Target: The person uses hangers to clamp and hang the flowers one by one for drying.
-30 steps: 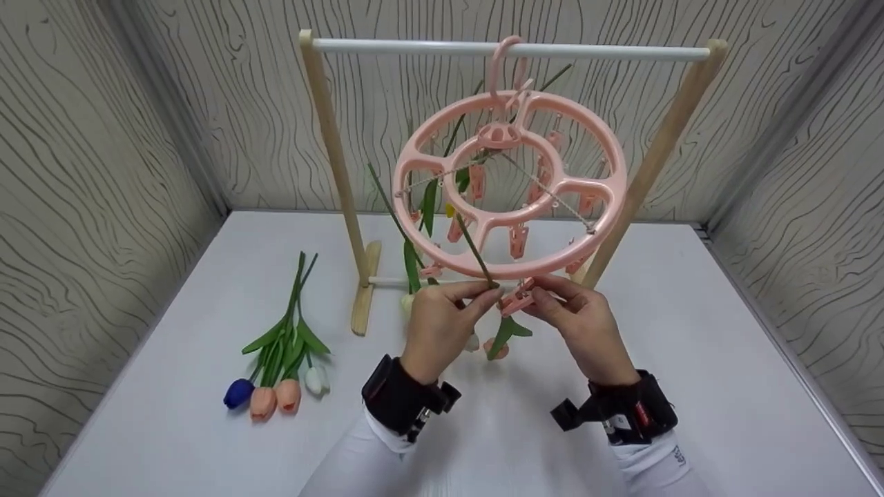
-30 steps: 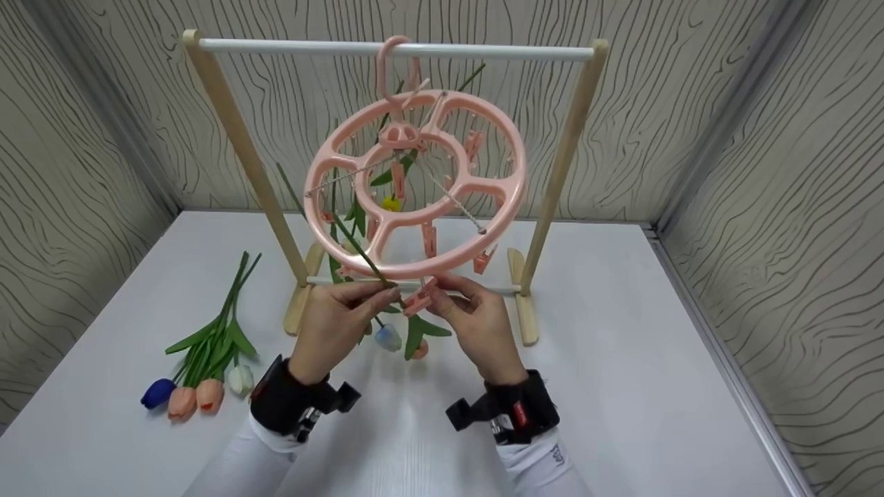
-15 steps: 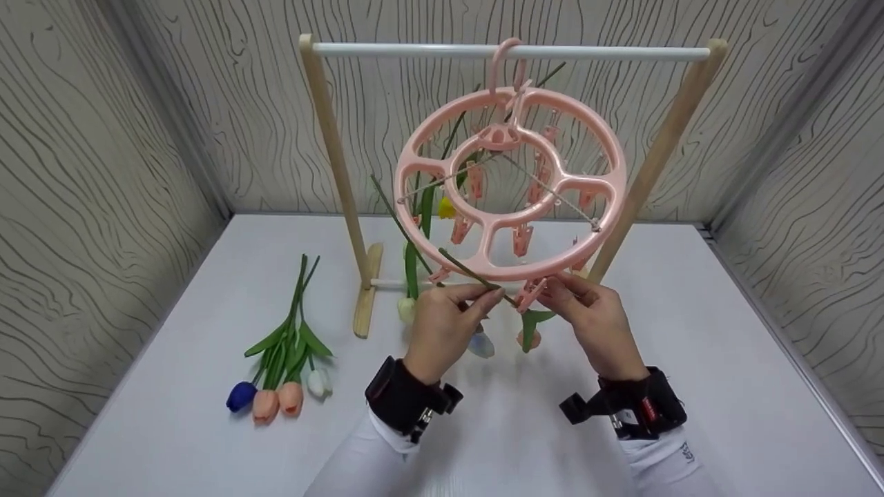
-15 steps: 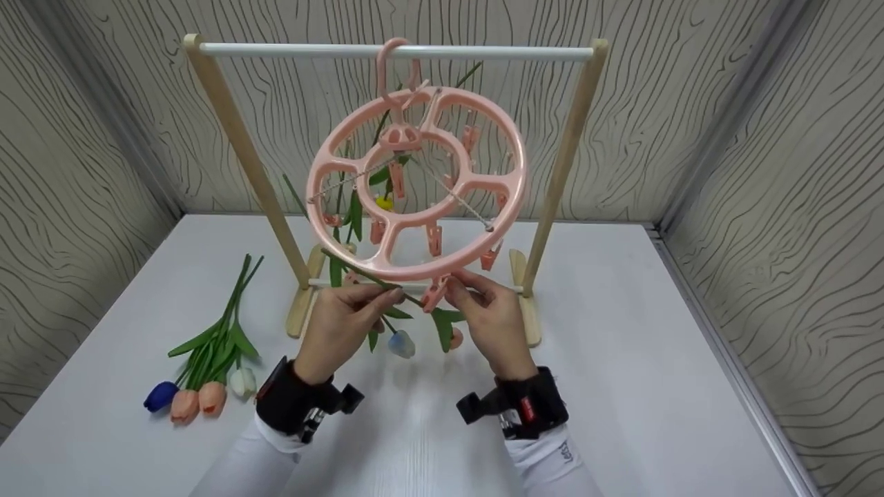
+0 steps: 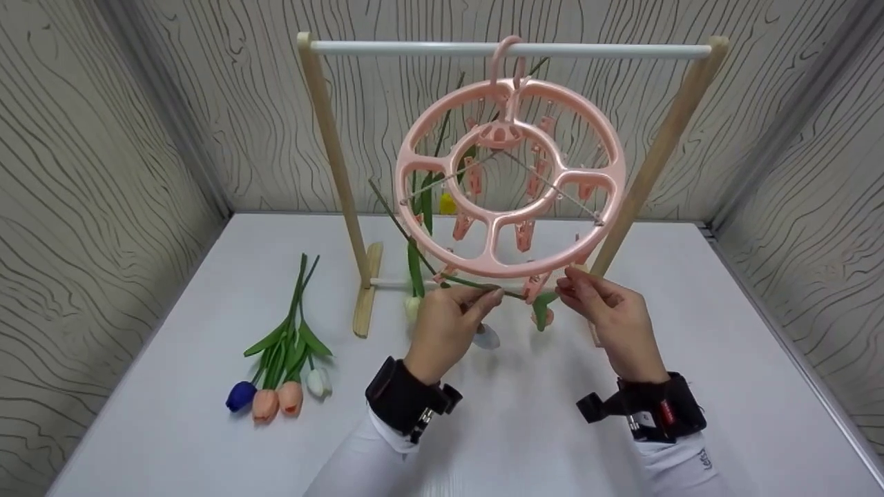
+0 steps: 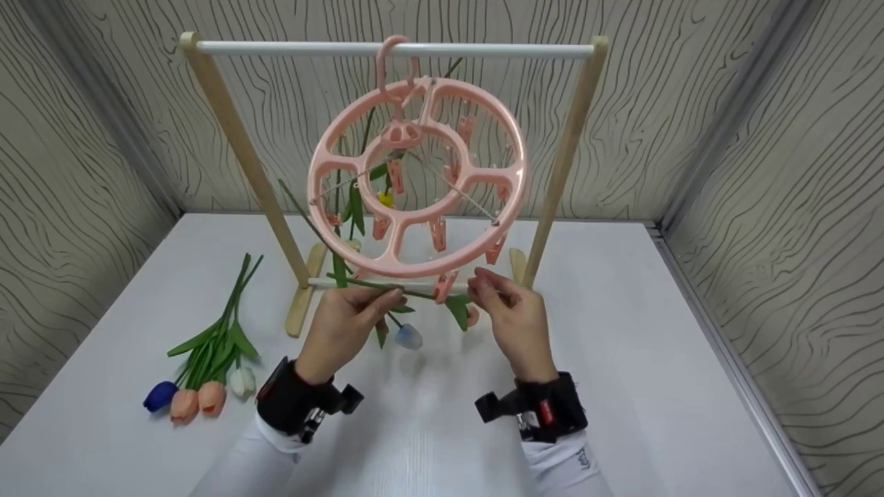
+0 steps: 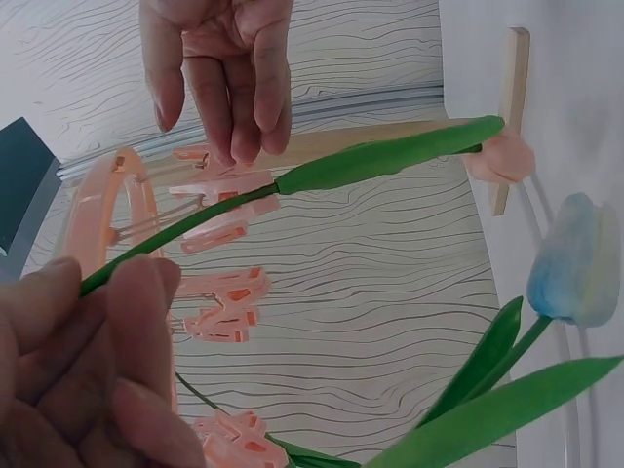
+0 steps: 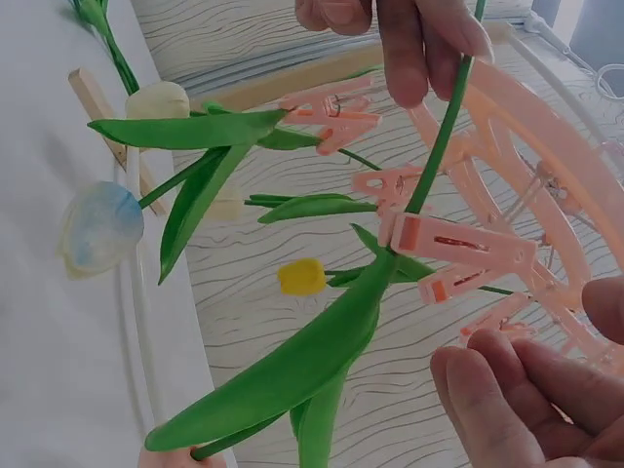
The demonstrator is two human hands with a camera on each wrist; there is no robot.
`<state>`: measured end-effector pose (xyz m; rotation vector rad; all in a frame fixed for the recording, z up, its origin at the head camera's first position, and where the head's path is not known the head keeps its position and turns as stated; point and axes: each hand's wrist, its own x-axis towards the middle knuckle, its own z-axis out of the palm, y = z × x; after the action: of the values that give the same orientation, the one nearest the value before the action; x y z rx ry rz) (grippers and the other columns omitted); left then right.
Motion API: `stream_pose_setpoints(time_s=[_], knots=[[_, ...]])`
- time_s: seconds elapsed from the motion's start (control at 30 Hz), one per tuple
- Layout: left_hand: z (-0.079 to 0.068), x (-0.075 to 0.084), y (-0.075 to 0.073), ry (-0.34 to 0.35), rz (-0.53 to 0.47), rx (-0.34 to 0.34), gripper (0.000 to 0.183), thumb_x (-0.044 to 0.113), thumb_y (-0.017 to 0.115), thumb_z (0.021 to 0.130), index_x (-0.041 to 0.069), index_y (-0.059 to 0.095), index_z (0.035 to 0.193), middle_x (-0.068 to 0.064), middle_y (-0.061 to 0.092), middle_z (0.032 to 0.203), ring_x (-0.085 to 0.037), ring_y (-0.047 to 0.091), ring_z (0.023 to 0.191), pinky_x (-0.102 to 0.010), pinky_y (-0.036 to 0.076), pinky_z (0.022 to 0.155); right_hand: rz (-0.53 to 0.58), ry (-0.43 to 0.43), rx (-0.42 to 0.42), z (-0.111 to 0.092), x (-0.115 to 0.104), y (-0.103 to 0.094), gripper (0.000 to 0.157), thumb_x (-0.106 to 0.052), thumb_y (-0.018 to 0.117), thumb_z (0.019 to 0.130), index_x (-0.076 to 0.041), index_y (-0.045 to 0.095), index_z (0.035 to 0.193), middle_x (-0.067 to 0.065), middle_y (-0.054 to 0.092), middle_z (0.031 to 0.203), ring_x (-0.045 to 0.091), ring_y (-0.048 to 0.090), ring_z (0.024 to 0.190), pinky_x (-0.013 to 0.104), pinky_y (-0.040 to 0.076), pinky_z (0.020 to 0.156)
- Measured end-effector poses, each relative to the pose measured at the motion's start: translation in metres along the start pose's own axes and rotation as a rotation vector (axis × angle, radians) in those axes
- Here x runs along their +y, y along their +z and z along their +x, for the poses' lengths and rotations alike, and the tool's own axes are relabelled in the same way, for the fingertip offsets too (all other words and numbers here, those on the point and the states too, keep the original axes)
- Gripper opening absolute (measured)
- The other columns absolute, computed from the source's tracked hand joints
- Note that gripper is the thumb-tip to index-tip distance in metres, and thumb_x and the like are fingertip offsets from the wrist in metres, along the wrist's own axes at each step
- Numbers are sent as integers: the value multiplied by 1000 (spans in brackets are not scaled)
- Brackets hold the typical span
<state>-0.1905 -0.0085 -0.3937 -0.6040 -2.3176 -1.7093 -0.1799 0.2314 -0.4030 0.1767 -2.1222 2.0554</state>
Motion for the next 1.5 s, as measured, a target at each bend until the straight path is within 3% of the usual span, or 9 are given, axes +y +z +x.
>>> stream_pose_setpoints(time_s=[0.1,0.27,0.53,0.7,0.87,1.0,1.1,1.3,1.5], knots=[[-1,-1,-1,0,16,-3,17,26,70,94,13,79,100,8,67,71,-21,62,57,-25,50,55,-34,4,14,0,2,-6,44,-28,60,100,3,61,131,17,67,116,30,64,113,32,51,92],[-2,-4,-4,-4,37,-37,21,27,70,94,12,78,107,8,62,65,-11,55,53,-23,44,50,-119,5,40,-3,12,-14,44,-32,60,100,3,62,127,25,64,119,26,66,107,31,53,89],[-12,-22,-26,-59,131,-46,26,28,69,95,9,76,110,6,73,90,-6,58,58,-23,47,51,-271,4,71,-10,25,-30,42,-32,59,101,1,64,125,9,70,114,16,66,101,30,56,83],[-22,-48,-61,-79,174,36,23,26,65,98,7,77,102,3,73,84,-8,62,58,-26,53,54,-370,-1,71,-12,29,-38,38,-32,58,101,-2,66,123,10,69,117,15,65,102,25,55,81],[-32,-80,-108,-108,285,197,21,23,65,99,7,76,103,-2,73,90,-13,61,65,-25,50,54,-418,3,82,-12,33,-49,40,-32,57,102,1,65,123,15,68,118,11,65,100,21,55,79],[-36,-103,-145,-186,372,327,23,23,63,99,7,72,113,-7,71,106,-19,61,81,-30,49,63,-445,14,112,-11,36,-59,42,-34,56,102,1,64,124,17,66,119,12,65,101,20,54,79],[-37,-119,-169,-262,408,375,27,24,61,100,5,70,118,-11,69,111,-24,61,88,-35,48,70,-461,28,142,-10,37,-64,42,-35,56,102,-1,64,124,15,66,120,12,64,102,18,54,79],[-34,-151,-197,-430,496,305,35,22,58,100,-2,65,125,-21,67,114,-34,64,94,-43,49,78,-483,87,151,-9,41,-65,44,-38,55,102,-3,63,127,14,66,122,17,64,105,20,54,81],[-24,-160,-211,-553,558,153,44,20,56,99,-11,57,129,-30,64,116,-42,63,102,-50,50,85,-512,138,142,-8,43,-64,46,-40,54,102,-4,63,129,14,65,124,18,63,105,20,54,81]])
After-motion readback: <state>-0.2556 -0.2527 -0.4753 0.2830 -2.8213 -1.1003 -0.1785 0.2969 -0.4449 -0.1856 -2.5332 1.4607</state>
